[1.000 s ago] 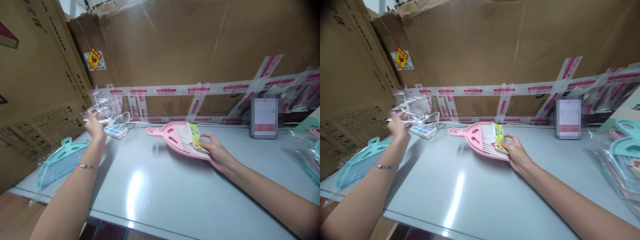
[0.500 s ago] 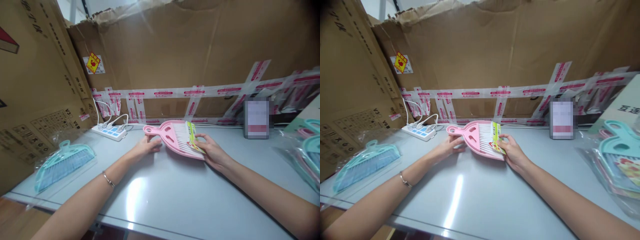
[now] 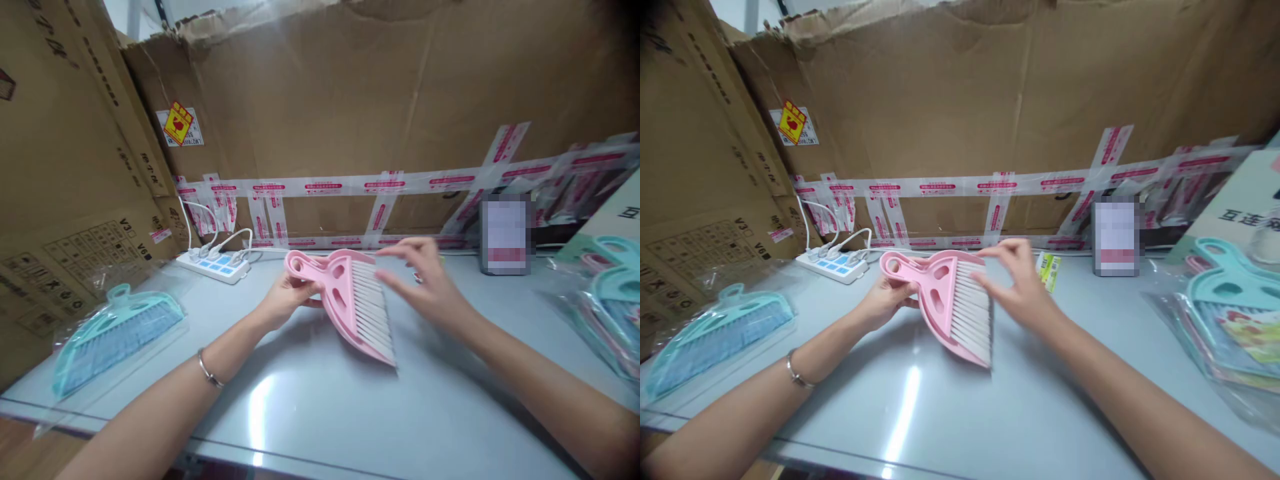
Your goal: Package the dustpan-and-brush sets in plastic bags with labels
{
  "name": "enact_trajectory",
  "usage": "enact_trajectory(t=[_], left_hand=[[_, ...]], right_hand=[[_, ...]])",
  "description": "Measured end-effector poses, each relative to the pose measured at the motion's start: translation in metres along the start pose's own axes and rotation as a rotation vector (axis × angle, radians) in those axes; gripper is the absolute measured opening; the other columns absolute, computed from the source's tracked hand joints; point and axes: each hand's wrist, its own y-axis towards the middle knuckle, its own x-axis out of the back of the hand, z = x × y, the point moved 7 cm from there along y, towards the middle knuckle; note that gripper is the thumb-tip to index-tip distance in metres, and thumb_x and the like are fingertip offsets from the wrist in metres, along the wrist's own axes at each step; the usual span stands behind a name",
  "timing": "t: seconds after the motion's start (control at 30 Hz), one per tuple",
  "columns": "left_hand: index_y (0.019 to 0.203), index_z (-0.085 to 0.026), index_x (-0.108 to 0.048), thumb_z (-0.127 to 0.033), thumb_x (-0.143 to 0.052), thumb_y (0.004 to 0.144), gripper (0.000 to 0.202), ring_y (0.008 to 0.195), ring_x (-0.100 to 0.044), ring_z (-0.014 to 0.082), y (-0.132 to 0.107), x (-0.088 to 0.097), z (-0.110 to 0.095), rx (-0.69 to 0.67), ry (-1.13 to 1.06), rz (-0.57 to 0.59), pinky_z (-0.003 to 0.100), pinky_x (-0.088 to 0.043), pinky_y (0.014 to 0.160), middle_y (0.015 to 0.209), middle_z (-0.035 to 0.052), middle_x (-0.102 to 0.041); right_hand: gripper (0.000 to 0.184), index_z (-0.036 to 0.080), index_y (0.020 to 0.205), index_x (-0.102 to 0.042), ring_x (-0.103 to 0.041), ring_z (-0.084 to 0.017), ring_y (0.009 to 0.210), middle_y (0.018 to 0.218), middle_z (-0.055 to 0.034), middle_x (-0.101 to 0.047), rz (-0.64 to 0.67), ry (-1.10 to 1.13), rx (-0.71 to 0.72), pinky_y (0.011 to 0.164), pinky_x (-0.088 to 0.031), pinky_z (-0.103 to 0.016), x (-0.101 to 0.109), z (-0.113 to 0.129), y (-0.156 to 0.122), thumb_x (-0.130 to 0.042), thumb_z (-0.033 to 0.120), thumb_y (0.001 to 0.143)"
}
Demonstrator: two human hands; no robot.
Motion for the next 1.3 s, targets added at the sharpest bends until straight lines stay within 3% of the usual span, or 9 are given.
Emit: enact_trajectory(t=[0.13, 0.23, 0.37, 0.53, 0.63, 0.87, 1.07, 1.2, 1.3], left_hand=[[0.106, -0.021, -0.061, -0.037, -0.075, 0.066, 0.045, 0.101, -0.061, 0.0262, -0.007, -0.023, -0.017, -0.172, 0.123, 0.055, 0.039, -0.053, 0.081, 0.120, 0.0100, -0.060], [0.096, -0.019, -0.065, -0.033, -0.077, 0.064, 0.036, 0.116, -0.053, 0.0272, -0.015, -0.030, -0.039, -0.466, 0.291, -0.024, 0.042, -0.043, 0.098, 0.126, 0.0097, -0.056], [0.098, -0.020, -0.064, -0.030, -0.075, 0.068, 0.033, 0.119, -0.051, 0.0260, -0.024, -0.037, -0.054, -0.653, 0.456, -0.046, 0.041, -0.043, 0.097, 0.124, 0.0107, -0.058], [0.087, -0.018, -0.057, -0.034, -0.066, 0.077, 0.021, 0.098, -0.063, 0.0217, -0.034, 0.007, -0.078, -0.688, 0.486, -0.391, 0.036, -0.049, 0.083, 0.104, 0.0105, -0.066], [0.079, -0.018, -0.054, -0.032, -0.071, 0.072, 0.023, 0.096, -0.063, 0.0217, -0.039, 0.019, -0.093, -0.703, 0.648, -0.426, 0.036, -0.048, 0.085, 0.097, 0.0085, -0.067], [0.077, -0.019, -0.058, -0.026, -0.065, 0.074, 0.010, 0.085, -0.064, 0.0217, -0.058, 0.023, -0.082, -0.625, 1.182, -0.301, 0.038, -0.047, 0.084, 0.083, 0.0049, -0.069], [0.085, -0.018, -0.061, -0.004, -0.045, 0.071, 0.025, 0.086, -0.065, 0.0201, -0.070, 0.039, -0.046, -0.478, 1.397, -0.118, 0.034, -0.051, 0.079, 0.090, 0.0074, -0.069], [0.106, -0.016, -0.061, 0.002, -0.042, 0.062, 0.051, 0.109, -0.059, 0.0247, -0.064, 0.046, -0.011, -0.188, 1.484, 0.016, 0.038, -0.048, 0.091, 0.116, 0.0136, -0.063], [0.134, -0.021, -0.042, 0.007, -0.038, 0.059, 0.081, 0.133, -0.035, 0.0268, -0.064, 0.045, 0.002, -0.073, 1.532, 0.078, 0.048, -0.035, 0.104, 0.144, 0.0124, -0.038]], right_hand=[[0.020, 0.024, 0.095, -0.063, -0.050, -0.021, 0.093, 0.092, -0.0059, -0.046, 0.216, 0.061, 0.193, 0.086, -0.044, -0.041, -0.034, 0.050, -0.018, -0.061, 0.034, 0.078], [0.012, 0.021, 0.092, -0.060, -0.051, -0.018, 0.081, 0.086, -0.0047, -0.047, 0.152, 0.063, 0.227, 0.076, -0.047, -0.036, -0.033, 0.058, -0.022, -0.057, 0.026, 0.081], [0.012, 0.020, 0.093, -0.059, -0.052, -0.017, 0.076, 0.083, -0.0042, -0.050, 0.012, 0.016, 0.329, 0.069, -0.047, -0.033, -0.014, 0.069, -0.021, -0.054, 0.019, 0.082], [0.006, 0.019, 0.077, -0.058, -0.054, -0.018, 0.076, 0.080, -0.0046, -0.052, -0.338, -0.010, 0.292, 0.061, -0.046, -0.030, 0.032, 0.060, -0.014, -0.056, 0.023, 0.082], [0.008, 0.019, 0.085, -0.061, -0.056, -0.019, 0.079, 0.086, -0.0068, -0.055, -0.156, -0.086, 0.391, 0.065, -0.048, -0.031, 0.019, 0.045, -0.008, -0.053, 0.021, 0.083], [0.026, 0.019, 0.097, -0.066, -0.059, -0.021, 0.087, 0.102, -0.0107, -0.064, 0.394, -0.453, 0.500, 0.074, -0.044, -0.035, -0.051, 0.002, -0.019, -0.046, 0.008, 0.084], [0.034, 0.022, 0.099, -0.069, -0.062, -0.018, 0.091, 0.101, -0.0064, -0.069, 0.511, -0.440, 0.475, 0.079, -0.045, -0.030, -0.076, -0.011, -0.017, -0.047, 0.004, 0.081], [0.039, 0.018, 0.109, -0.065, -0.062, -0.021, 0.096, 0.108, -0.0089, -0.067, 0.402, -0.451, 0.400, 0.082, -0.047, -0.034, -0.055, -0.016, -0.009, -0.041, 0.006, 0.081], [0.035, 0.017, 0.108, -0.065, -0.062, -0.022, 0.098, 0.109, -0.0090, -0.067, 0.176, -0.440, 0.258, 0.086, -0.046, -0.035, 0.006, -0.031, -0.008, -0.040, 0.016, 0.084]])
